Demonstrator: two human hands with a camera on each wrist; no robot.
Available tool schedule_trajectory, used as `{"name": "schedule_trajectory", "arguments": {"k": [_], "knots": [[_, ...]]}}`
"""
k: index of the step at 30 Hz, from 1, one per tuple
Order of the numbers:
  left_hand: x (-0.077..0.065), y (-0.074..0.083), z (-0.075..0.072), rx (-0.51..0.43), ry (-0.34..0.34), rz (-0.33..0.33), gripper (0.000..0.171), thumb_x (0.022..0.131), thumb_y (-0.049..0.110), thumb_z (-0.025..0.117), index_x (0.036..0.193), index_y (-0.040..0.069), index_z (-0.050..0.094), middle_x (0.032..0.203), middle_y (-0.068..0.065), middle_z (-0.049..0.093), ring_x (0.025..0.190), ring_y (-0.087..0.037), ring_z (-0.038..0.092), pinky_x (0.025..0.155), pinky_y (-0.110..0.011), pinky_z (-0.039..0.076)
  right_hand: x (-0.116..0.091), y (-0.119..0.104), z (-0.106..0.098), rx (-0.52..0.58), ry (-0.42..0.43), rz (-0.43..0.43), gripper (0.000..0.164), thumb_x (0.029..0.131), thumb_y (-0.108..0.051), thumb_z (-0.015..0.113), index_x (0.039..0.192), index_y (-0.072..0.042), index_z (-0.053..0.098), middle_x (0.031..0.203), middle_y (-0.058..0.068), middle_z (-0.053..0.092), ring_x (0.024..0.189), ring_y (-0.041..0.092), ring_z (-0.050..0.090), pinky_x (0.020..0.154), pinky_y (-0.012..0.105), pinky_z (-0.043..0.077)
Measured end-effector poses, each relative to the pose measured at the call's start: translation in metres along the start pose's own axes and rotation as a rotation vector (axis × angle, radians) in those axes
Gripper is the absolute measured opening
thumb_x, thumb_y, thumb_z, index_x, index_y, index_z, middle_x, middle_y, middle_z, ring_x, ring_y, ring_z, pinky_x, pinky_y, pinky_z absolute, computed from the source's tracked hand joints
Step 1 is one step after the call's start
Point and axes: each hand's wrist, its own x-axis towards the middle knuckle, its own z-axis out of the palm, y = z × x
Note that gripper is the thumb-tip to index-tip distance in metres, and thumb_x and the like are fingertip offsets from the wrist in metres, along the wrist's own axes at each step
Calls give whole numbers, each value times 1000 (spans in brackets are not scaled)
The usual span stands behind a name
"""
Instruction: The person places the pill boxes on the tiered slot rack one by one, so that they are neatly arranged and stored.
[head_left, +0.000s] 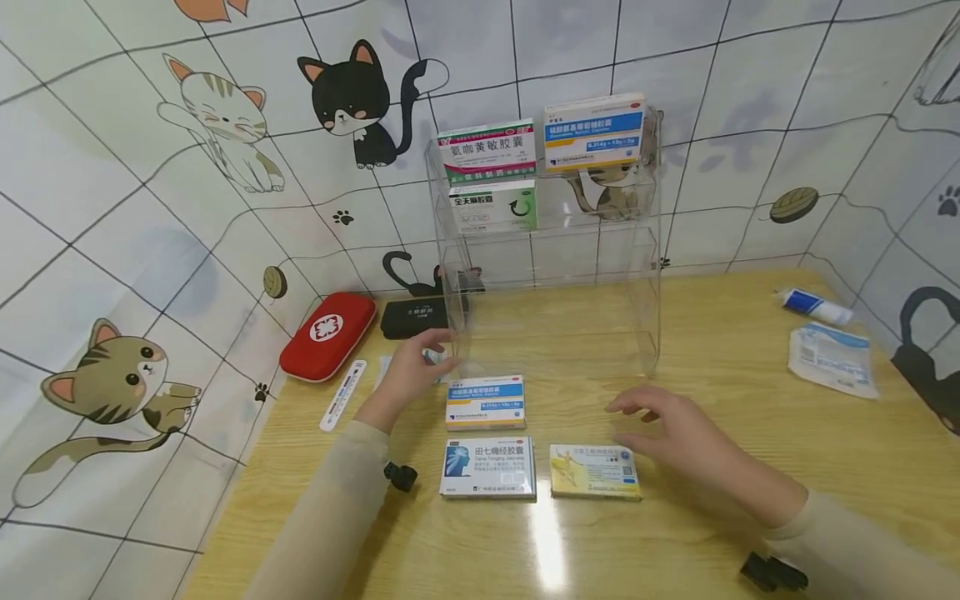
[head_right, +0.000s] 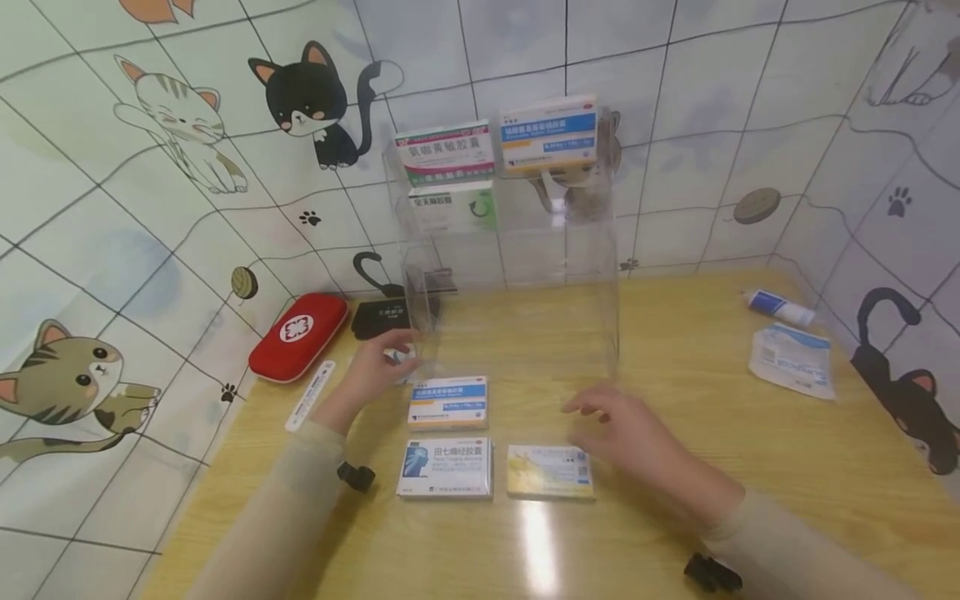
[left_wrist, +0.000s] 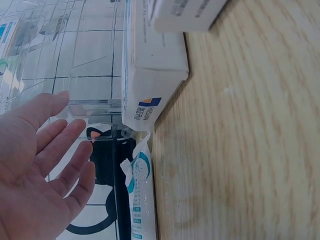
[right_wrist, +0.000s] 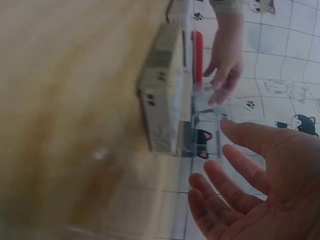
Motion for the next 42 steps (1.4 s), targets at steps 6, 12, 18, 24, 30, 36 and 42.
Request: {"name": "schedule_trajectory", "arguments": {"k": [6, 12, 18, 24, 30, 36, 42], "knots": [[1, 0, -1, -1, 4, 2, 46, 96, 29, 76, 139, 26, 61, 130, -11, 66, 106, -27, 61, 89, -42, 54, -25, 4, 7, -26, -63, -6, 48, 81, -33, 88, 124, -18, 72, 130, -3, 70, 117, 26, 68, 96, 47, 56], [1, 0, -1, -6, -4, 4, 47, 96, 30, 76, 140, 25, 61, 131, -10, 66, 108, -26, 61, 90, -42, 54, -34, 2, 10, -55, -115, 37, 64, 75, -38, 92, 130, -18, 68, 135, 4, 66, 126, 34, 62, 105, 58, 49], [-1, -1, -1, -12, -13, -2, 48, 96, 30, 75, 141, 25, 60, 132, -9, 65, 110, -27, 61, 91, -42, 53, -37, 2, 13, -80, -107, 44, 62, 73, -31, 94, 127, -14, 70, 127, 1, 72, 120, 30, 67, 100, 52, 54], [-2, 1, -1, -18, -2, -4, 47, 96, 27, 76, 140, 23, 61, 132, -10, 66, 107, -27, 62, 89, -42, 54, -37, 1, 12, -2, -31, 64, 52, 73, -15, 93, 121, -14, 74, 115, -4, 73, 98, 17, 71, 83, 34, 60], [-1, 2, -2, -9, 3, 10, 48, 96, 26, 75, 141, 18, 60, 135, -12, 65, 108, -27, 62, 91, -43, 53, -31, 1, 6, 91, 27, 78, 31, 77, -5, 89, 104, -15, 78, 110, 0, 74, 87, 8, 68, 75, 25, 59], [1, -1, -2, 1, -2, 7, 49, 96, 30, 75, 142, 20, 59, 134, -11, 65, 108, -27, 62, 90, -41, 54, -27, 10, 8, 8, -125, 51, 53, 78, -27, 91, 126, -14, 73, 133, 3, 69, 110, 19, 67, 86, 27, 57], [0, -1, -1, -10, 0, 5, 49, 96, 29, 75, 142, 22, 60, 130, -9, 66, 107, -26, 61, 89, -41, 53, -27, 12, 10, -12, -171, 33, 59, 77, -31, 92, 130, -18, 70, 134, 1, 68, 113, 19, 67, 89, 31, 57]]}}
